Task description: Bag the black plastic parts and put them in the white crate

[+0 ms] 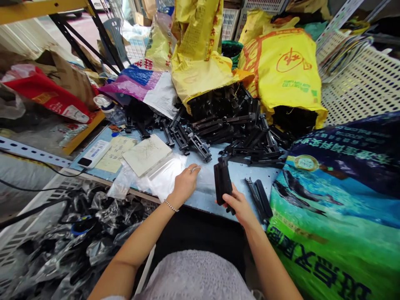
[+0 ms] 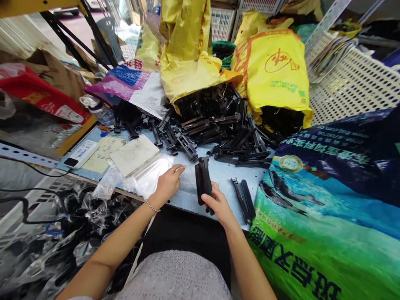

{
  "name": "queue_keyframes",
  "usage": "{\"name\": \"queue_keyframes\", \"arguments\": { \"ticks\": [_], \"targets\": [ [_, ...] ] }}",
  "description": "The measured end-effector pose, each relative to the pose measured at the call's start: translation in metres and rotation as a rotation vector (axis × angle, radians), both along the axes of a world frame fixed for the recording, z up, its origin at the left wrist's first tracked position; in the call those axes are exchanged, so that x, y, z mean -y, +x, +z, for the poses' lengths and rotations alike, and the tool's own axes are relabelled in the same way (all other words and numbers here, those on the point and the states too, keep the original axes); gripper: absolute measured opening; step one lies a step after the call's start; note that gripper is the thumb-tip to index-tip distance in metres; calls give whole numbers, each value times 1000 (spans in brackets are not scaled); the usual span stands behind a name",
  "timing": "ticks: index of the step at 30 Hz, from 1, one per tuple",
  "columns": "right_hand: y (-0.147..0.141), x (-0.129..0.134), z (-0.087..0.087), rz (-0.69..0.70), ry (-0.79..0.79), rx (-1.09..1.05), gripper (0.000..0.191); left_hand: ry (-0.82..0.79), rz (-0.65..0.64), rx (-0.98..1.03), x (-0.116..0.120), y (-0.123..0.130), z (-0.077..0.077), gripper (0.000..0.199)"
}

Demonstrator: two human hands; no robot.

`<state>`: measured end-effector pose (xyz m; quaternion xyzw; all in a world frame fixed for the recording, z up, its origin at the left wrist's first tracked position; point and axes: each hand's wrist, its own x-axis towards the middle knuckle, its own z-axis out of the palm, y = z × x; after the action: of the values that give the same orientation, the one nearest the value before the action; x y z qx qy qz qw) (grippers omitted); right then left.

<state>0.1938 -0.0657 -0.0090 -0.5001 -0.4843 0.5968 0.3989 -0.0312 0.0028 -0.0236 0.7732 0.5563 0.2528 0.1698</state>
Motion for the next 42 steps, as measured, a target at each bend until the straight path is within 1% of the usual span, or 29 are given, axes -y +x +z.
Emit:
{"name": "queue_keyframes", "arguments": {
  "ticks": [2,3,4,6,8,10,12,14,16,18,19,21,22,23,24,26,27,29,31,32,33,35,36,37,38,39,40,41,42],
  "targets": [
    [1,1,6,91,92,160,31,-8,-21,-16,-2,-1,5,59],
    [1,2,7,129,101,206,33,-11,-36,-6,-2,-1,7,62],
    [0,3,8,160,72,215,38,-9,-57,8,-2,-1,7,65],
    [-5,3,3,193,-88,101,48,-3,-128,20,4,1,4,72],
    [-12,0,-6,180,-263,-147,52,5,-201,15,14,5,-4,78],
    [-20,-6,-17,99,-360,-397,52,19,-298,23,28,10,-14,79],
    [-29,-13,-26,-32,-410,-523,47,43,-423,65,41,12,-21,77],
    [-38,-18,-31,-152,-433,-512,40,45,-536,121,51,11,-24,78],
    [-49,-19,-31,-248,-368,-407,38,-6,-567,181,57,7,-23,82],
    [-60,-13,-29,-295,-221,-246,42,-60,-489,266,58,4,-23,91],
    [-65,-9,-27,-292,-150,-160,43,-78,-402,331,57,2,-23,91],
    [-72,1,-24,-225,-42,5,42,-109,-203,493,55,1,-26,81],
    [-74,6,-22,-178,-6,89,40,-130,-124,572,55,-1,-27,74],
    [-75,11,-20,-134,27,179,37,-156,-78,635,54,-2,-28,71],
    [-75,15,-18,-94,67,279,34,-179,-68,672,54,-4,-29,71],
    [-73,20,-13,-40,192,487,30,-209,-112,674,54,-8,-29,73],
    [-73,23,-10,-39,265,580,29,-220,-134,662,54,-9,-28,71],
    [-75,29,-4,-94,391,722,28,-251,-136,656,54,-11,-27,59],
    [-83,39,4,-126,463,735,25,-298,-83,689,56,-12,-22,40],
    [-88,45,9,-81,491,679,23,-322,-47,703,58,-14,-17,31],
    [-92,52,15,18,521,587,21,-346,-20,702,62,-19,-8,24],
    [-94,62,28,307,568,362,19,-394,-5,631,78,-40,18,18],
    [-88,64,33,420,569,278,21,-419,-12,555,89,-58,34,18],
    [-78,63,36,463,552,244,23,-447,-27,455,102,-82,48,18],
    [-62,59,38,419,524,275,26,-487,-25,343,117,-109,59,19],
    [-41,52,37,314,487,362,28,-540,-4,210,132,-140,65,21],
    [-17,42,33,114,444,530,31,-600,22,57,147,-170,64,22],
    [7,30,27,-89,412,759,38,-659,59,-104,162,-199,55,22],
    [29,18,19,-218,374,1005,49,-733,122,-279,177,-225,40,22]
  ]
}}
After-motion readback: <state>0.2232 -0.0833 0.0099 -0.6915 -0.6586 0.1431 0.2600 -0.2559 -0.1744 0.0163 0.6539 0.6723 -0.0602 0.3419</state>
